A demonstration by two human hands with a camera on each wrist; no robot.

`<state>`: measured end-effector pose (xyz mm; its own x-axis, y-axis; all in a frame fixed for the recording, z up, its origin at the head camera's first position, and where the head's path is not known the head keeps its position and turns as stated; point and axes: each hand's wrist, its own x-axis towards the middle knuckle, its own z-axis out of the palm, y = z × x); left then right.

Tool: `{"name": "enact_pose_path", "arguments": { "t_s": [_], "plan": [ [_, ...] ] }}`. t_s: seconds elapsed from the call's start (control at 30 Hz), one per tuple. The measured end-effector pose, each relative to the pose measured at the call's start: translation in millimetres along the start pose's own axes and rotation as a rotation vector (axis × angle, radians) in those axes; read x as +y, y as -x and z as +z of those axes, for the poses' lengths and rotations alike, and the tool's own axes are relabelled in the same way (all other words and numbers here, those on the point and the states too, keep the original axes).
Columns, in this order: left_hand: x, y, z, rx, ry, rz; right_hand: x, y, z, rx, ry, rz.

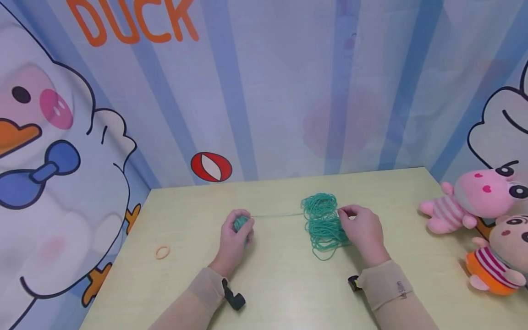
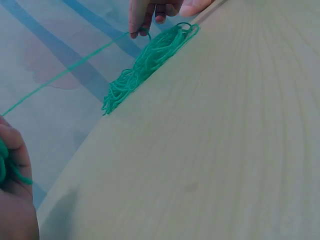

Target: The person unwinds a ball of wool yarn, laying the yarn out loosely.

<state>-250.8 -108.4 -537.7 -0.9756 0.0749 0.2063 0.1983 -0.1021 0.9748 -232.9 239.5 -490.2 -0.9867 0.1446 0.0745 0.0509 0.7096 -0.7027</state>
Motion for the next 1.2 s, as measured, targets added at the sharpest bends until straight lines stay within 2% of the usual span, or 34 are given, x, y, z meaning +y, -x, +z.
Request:
{"name": "enact_pose_path", "arguments": {
  "t_s": [0.13,0.27,0.37,0.43,0.5,0.57,0.63,0.73,0.83,0.9,1.03,1.2],
  "plan": [
    [-0.5,-0.8,0.0,-0.009,-0.018,-0.022,5.7,-2.8,-2.8,-0.077,0.069,0.046],
    [-0.3,-0.5,0.0,-0.022,-0.027,-0.027,0.2,-1.4,0.8,-0.102,0.094,0.028],
    [-0.3,-0.2,-0.3,-0.028,-0.027,-0.029,-14.3,2.4,8.9,-0.034,0.067,-0.041],
    [-0.6,-0.1,-0.8,-0.034,-0.024,-0.032,-27.7,6.1,17.6,0.023,0.029,-0.121],
    [-0.8,-0.1,-1.2,-0.037,-0.025,-0.039,-43.1,10.3,28.6,0.033,-0.014,-0.222],
    [-0.8,0.3,-1.7,-0.047,-0.022,-0.045,-59.2,15.2,40.9,-0.023,-0.06,-0.307],
    [-0.6,0.6,-2.1,-0.064,-0.021,-0.054,-75.3,19.6,53.7,-0.119,-0.099,-0.364],
    [-0.4,1.0,-1.9,-0.096,-0.021,-0.052,-96.3,23.4,71.0,-0.268,-0.125,-0.389],
    [-0.1,1.3,-0.6,-0.116,-0.016,-0.042,-109.3,24.1,85.6,-0.332,-0.101,-0.374],
    [0.2,1.6,0.6,-0.123,-0.013,-0.035,-112.0,23.5,92.5,-0.331,-0.078,-0.37],
    [0.9,2.0,2.6,-0.125,-0.022,-0.03,-108.2,22.2,95.2,-0.257,-0.059,-0.354],
    [1.3,0.9,2.1,-0.061,-0.022,-0.012,-96.8,17.8,77.5,-0.171,-0.089,-0.31]
  ]
}}
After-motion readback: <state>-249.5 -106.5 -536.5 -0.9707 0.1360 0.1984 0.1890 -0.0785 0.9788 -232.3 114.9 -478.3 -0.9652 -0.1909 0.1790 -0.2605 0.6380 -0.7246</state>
